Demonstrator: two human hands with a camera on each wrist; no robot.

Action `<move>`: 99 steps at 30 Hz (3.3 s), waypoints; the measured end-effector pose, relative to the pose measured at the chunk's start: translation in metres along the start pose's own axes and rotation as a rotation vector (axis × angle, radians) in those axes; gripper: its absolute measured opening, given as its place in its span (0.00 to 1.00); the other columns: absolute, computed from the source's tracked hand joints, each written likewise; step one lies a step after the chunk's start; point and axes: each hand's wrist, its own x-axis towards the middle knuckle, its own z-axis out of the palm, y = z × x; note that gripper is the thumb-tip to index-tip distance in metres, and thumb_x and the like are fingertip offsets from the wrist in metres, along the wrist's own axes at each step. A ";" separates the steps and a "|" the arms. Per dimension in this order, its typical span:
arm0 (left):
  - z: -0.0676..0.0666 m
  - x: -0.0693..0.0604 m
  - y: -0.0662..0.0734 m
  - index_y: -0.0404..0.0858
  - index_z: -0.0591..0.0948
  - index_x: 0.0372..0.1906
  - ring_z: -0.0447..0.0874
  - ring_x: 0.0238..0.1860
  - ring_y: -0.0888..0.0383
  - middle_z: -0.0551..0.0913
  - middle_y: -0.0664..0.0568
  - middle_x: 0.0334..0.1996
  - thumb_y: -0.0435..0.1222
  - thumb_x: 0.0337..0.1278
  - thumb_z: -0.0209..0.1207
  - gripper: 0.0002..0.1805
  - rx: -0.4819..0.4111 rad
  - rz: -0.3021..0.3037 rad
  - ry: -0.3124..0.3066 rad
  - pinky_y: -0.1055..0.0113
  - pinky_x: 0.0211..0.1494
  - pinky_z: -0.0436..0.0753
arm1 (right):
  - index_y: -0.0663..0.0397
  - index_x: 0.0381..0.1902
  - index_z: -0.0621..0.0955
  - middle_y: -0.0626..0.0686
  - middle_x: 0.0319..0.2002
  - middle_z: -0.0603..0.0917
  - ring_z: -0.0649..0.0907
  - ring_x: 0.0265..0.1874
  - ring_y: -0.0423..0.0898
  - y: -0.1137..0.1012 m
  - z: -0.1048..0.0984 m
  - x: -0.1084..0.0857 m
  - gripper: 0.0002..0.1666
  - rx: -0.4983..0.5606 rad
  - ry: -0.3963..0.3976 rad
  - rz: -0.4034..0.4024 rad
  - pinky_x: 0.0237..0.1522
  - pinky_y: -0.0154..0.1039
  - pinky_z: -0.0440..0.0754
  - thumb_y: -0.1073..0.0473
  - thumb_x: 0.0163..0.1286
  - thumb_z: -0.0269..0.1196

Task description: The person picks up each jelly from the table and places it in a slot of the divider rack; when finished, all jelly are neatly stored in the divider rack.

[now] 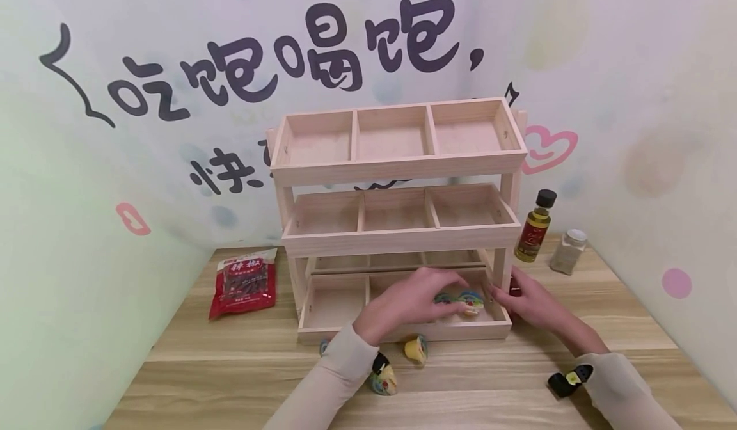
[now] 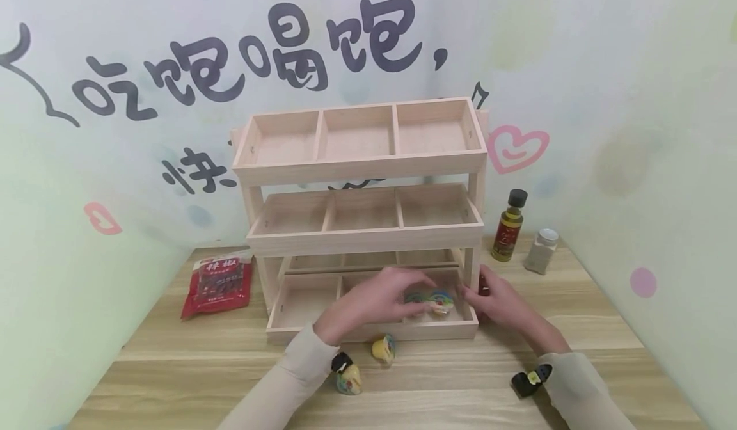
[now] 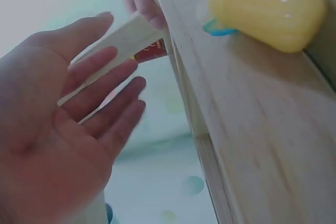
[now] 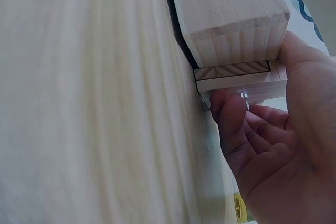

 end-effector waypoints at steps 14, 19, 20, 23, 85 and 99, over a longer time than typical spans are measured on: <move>0.020 -0.063 -0.006 0.41 0.89 0.57 0.86 0.44 0.74 0.93 0.55 0.49 0.37 0.74 0.69 0.12 -0.124 0.037 0.039 0.86 0.47 0.82 | 0.60 0.86 0.54 0.72 0.69 0.77 0.85 0.59 0.61 0.000 0.001 0.000 0.49 -0.011 -0.011 0.029 0.53 0.55 0.90 0.46 0.82 0.63; 0.022 -0.077 -0.004 0.39 0.90 0.55 0.83 0.38 0.76 0.92 0.53 0.47 0.34 0.72 0.70 0.11 -0.100 0.044 0.015 0.86 0.44 0.82 | 0.59 0.86 0.54 0.72 0.70 0.77 0.84 0.59 0.62 0.002 0.002 0.000 0.49 -0.011 -0.011 0.030 0.53 0.56 0.89 0.45 0.83 0.63; 0.022 -0.079 -0.003 0.39 0.90 0.55 0.83 0.39 0.75 0.92 0.53 0.47 0.34 0.71 0.70 0.11 -0.089 0.049 0.014 0.86 0.44 0.82 | 0.60 0.86 0.54 0.72 0.70 0.76 0.84 0.59 0.62 0.003 0.002 0.000 0.49 -0.014 -0.010 0.028 0.53 0.56 0.89 0.45 0.83 0.63; 0.020 -0.083 0.000 0.39 0.90 0.56 0.85 0.40 0.73 0.92 0.53 0.49 0.36 0.71 0.70 0.12 -0.046 0.060 0.014 0.85 0.46 0.82 | 0.60 0.86 0.55 0.72 0.70 0.77 0.84 0.58 0.61 0.004 0.001 -0.001 0.48 -0.014 -0.005 0.026 0.53 0.56 0.90 0.45 0.83 0.63; 0.021 -0.089 0.003 0.43 0.85 0.61 0.82 0.43 0.76 0.89 0.62 0.45 0.44 0.66 0.76 0.23 -0.014 0.007 -0.151 0.87 0.47 0.78 | 0.59 0.87 0.54 0.71 0.72 0.75 0.84 0.61 0.63 0.000 0.001 -0.001 0.48 -0.008 -0.005 0.018 0.55 0.58 0.89 0.46 0.83 0.63; 0.019 -0.087 0.007 0.43 0.86 0.64 0.84 0.46 0.74 0.91 0.58 0.55 0.50 0.70 0.71 0.24 -0.041 0.055 -0.047 0.84 0.51 0.81 | 0.58 0.87 0.54 0.71 0.71 0.76 0.85 0.60 0.62 -0.003 0.001 -0.001 0.49 -0.006 -0.004 0.014 0.54 0.58 0.89 0.49 0.82 0.64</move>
